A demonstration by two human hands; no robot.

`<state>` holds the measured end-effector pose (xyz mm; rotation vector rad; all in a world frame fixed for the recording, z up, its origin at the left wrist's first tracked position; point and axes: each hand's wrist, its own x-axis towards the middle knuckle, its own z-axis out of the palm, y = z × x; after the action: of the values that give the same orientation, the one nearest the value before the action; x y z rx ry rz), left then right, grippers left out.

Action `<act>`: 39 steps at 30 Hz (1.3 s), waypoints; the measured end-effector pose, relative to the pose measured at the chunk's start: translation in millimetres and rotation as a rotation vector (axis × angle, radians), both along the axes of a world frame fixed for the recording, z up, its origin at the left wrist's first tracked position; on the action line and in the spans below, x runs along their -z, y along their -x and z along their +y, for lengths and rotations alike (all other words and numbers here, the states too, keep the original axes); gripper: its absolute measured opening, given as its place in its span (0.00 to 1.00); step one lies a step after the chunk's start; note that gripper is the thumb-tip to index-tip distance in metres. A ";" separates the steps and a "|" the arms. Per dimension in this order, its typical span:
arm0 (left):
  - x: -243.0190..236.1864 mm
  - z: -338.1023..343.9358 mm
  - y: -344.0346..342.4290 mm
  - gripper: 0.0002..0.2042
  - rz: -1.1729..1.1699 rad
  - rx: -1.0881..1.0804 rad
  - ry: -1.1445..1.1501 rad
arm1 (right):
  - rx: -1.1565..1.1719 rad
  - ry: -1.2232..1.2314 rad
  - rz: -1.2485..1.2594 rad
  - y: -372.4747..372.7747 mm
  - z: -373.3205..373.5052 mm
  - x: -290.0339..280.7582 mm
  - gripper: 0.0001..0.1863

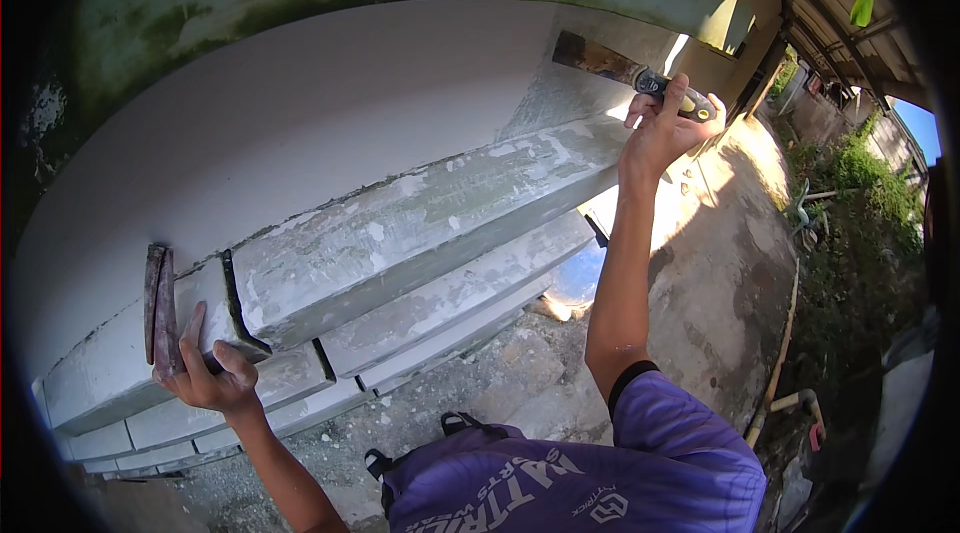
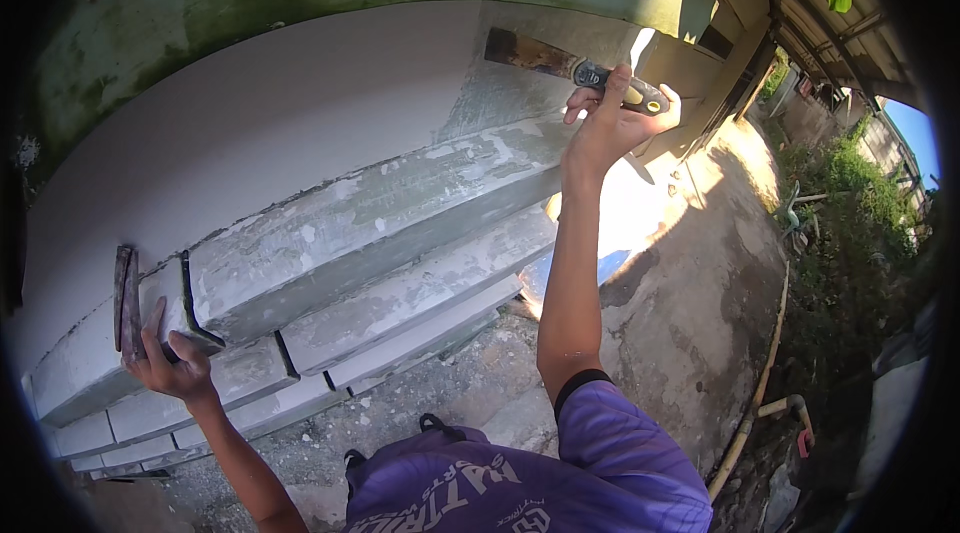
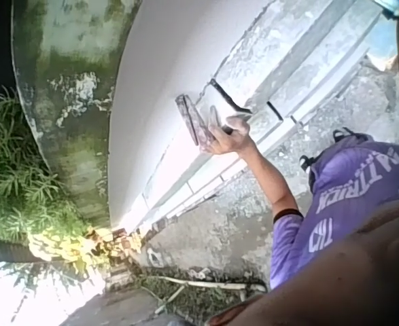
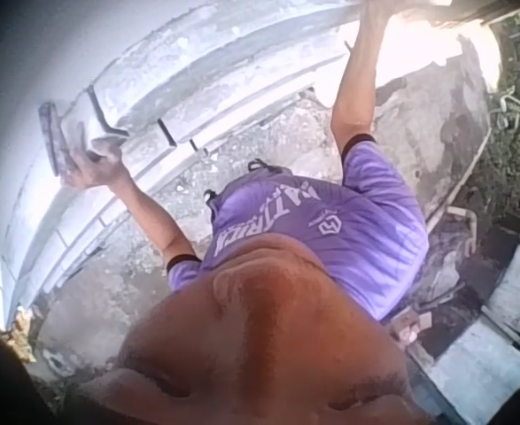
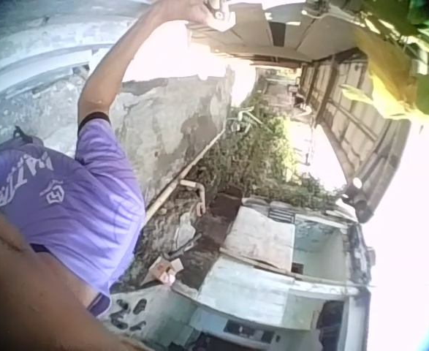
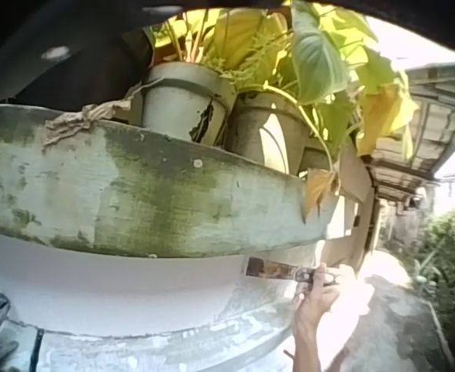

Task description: Applying wall putty or plaster to a tiered outdoor concrete structure using a putty knife.

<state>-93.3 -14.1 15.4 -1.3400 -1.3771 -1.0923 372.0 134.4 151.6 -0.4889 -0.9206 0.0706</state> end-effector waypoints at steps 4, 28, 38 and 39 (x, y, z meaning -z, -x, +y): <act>-0.8 -0.2 1.4 0.17 0.005 0.007 -0.014 | 0.017 0.016 0.109 16.0 -2.8 1.6 0.28; -4.1 -7.2 4.5 0.16 0.023 0.045 0.043 | -0.067 0.154 0.243 24.9 -24.3 16.4 0.27; -9.3 -14.1 2.2 0.16 -0.002 0.128 0.117 | -0.178 0.051 0.404 -13.4 -26.3 37.8 0.27; -12.1 -13.3 -3.1 0.16 -0.013 0.166 0.122 | -0.306 0.009 0.497 -53.3 -20.9 49.5 0.28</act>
<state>-90.3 -27.4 27.4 -1.5611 -1.3801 -1.1424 425.3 113.5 102.0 -0.3127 -0.4994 0.4541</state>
